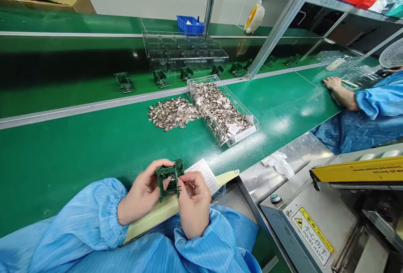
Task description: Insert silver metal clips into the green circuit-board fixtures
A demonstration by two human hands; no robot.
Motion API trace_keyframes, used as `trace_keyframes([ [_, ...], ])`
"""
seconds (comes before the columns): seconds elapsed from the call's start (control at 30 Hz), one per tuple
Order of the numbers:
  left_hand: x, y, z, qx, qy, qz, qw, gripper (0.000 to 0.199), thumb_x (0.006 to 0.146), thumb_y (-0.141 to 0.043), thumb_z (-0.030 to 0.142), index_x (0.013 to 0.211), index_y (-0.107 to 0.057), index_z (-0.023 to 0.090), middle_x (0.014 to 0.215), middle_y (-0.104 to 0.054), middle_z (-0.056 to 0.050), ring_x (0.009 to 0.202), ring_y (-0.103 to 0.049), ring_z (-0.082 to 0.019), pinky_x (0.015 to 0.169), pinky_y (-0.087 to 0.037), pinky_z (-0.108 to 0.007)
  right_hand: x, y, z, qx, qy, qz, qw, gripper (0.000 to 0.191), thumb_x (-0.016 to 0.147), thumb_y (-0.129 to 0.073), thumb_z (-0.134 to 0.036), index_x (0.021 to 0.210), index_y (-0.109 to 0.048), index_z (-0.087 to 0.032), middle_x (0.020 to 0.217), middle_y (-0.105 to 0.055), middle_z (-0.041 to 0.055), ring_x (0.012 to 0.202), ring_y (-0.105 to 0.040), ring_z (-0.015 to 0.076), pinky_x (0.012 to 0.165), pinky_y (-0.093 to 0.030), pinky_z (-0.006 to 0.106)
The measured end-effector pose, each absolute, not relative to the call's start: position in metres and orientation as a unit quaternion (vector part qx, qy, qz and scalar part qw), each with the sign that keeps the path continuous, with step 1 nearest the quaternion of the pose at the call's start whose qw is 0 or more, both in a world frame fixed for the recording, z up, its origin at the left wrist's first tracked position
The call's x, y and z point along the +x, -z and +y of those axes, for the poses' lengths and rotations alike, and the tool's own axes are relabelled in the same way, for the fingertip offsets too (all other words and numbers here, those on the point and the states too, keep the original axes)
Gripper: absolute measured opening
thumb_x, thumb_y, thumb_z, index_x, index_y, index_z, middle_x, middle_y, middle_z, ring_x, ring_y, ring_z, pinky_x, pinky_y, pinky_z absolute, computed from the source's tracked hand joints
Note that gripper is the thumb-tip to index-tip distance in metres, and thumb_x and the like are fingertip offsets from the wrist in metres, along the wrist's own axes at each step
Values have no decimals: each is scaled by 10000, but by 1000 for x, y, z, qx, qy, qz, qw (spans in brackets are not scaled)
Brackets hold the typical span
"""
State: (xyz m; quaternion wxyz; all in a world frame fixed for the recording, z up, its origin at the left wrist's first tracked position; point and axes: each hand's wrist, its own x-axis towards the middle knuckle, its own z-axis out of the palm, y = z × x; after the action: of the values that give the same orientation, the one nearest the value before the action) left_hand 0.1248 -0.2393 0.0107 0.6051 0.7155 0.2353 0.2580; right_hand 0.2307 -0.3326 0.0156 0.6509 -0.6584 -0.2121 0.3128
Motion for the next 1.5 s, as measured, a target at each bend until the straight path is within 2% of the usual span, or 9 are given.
trace_keyframes([
  [0.2,123,-11,-242,716,-257,251,598,246,921,-524,319,1144,-541,217,789,-634,-11,628,-565,-131,564,-443,-220,227,-17,-332,-646,-318,-181,670,267,680,-784,-396,684,-608,-194,638,-626,8,592,-579,149,547,-491,247],
  [0.6,126,-24,-261,741,-262,237,572,240,863,-535,180,1098,-567,220,745,-626,13,616,-569,-117,521,-427,-196,225,-20,-354,-644,-290,-175,685,220,688,-773,-329,659,-602,-192,654,-619,9,608,-582,154,561,-492,259],
  [0.73,131,-22,-274,740,-244,226,586,267,835,-569,184,1100,-567,217,781,-634,9,594,-549,-107,511,-422,-193,224,-21,-367,-639,-267,-165,702,228,687,-776,-321,653,-590,-194,652,-608,1,608,-572,145,568,-494,253],
  [0.87,136,-21,-281,749,-225,189,594,253,871,-561,221,1124,-554,219,835,-640,-12,665,-582,-124,587,-475,-210,228,-16,-385,-638,-243,-161,712,229,718,-767,-335,677,-592,-193,657,-606,0,617,-563,140,565,-483,239],
  [1.03,149,-24,-268,712,-231,176,640,300,890,-581,319,1162,-515,213,963,-633,-52,710,-616,-137,619,-544,-245,243,14,-416,-627,-192,-101,748,236,832,-679,-425,842,-628,-195,822,-668,33,718,-618,163,692,-515,295],
  [1.23,201,-9,-253,661,-253,175,684,435,812,-663,424,1130,-459,209,975,-593,-49,850,-628,-179,712,-596,-300,250,45,-416,-671,-299,-126,667,397,795,-668,-560,802,-678,-164,696,-679,53,636,-612,178,631,-503,306],
  [1.37,220,6,-259,665,-220,147,699,430,850,-625,414,1182,-462,194,925,-586,-43,802,-612,-172,693,-583,-302,245,48,-398,-676,-274,-155,666,410,797,-671,-545,639,-584,-177,560,-586,0,526,-515,129,535,-429,254],
  [1.5,208,11,-260,682,-207,149,686,401,883,-599,393,1206,-478,190,935,-605,-51,808,-622,-176,705,-561,-289,237,51,-395,-684,-234,-174,668,409,864,-602,-508,624,-562,-179,545,-561,-7,518,-497,121,509,-411,238],
])
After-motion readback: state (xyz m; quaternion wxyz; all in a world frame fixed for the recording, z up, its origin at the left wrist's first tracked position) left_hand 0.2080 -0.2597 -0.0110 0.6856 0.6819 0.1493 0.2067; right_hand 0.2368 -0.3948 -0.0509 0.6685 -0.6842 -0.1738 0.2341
